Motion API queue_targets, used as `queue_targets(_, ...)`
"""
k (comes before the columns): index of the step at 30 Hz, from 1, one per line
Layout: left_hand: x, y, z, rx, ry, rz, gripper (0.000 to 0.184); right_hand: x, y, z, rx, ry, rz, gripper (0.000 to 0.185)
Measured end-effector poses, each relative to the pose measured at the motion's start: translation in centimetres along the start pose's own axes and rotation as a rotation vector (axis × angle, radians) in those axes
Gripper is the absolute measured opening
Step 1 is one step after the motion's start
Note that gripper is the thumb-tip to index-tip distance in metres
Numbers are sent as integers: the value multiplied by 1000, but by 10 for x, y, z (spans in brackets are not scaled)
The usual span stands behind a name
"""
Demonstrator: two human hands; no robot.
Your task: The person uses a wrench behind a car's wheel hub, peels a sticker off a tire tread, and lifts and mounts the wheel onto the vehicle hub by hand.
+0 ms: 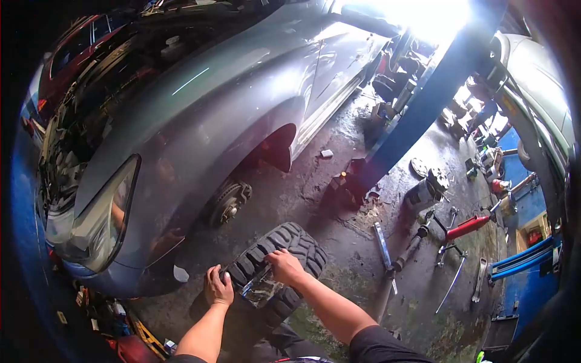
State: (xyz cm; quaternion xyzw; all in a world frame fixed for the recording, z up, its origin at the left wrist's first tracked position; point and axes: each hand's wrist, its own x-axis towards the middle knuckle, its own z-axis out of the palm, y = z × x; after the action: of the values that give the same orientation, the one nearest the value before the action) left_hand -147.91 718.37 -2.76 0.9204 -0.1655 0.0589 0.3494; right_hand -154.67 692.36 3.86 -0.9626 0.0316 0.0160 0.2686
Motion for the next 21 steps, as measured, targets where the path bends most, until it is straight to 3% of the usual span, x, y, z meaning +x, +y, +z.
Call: queue_targets(21,-1,10,-8,28,-31,-49,36,-21,6,14,44,27,58,29)
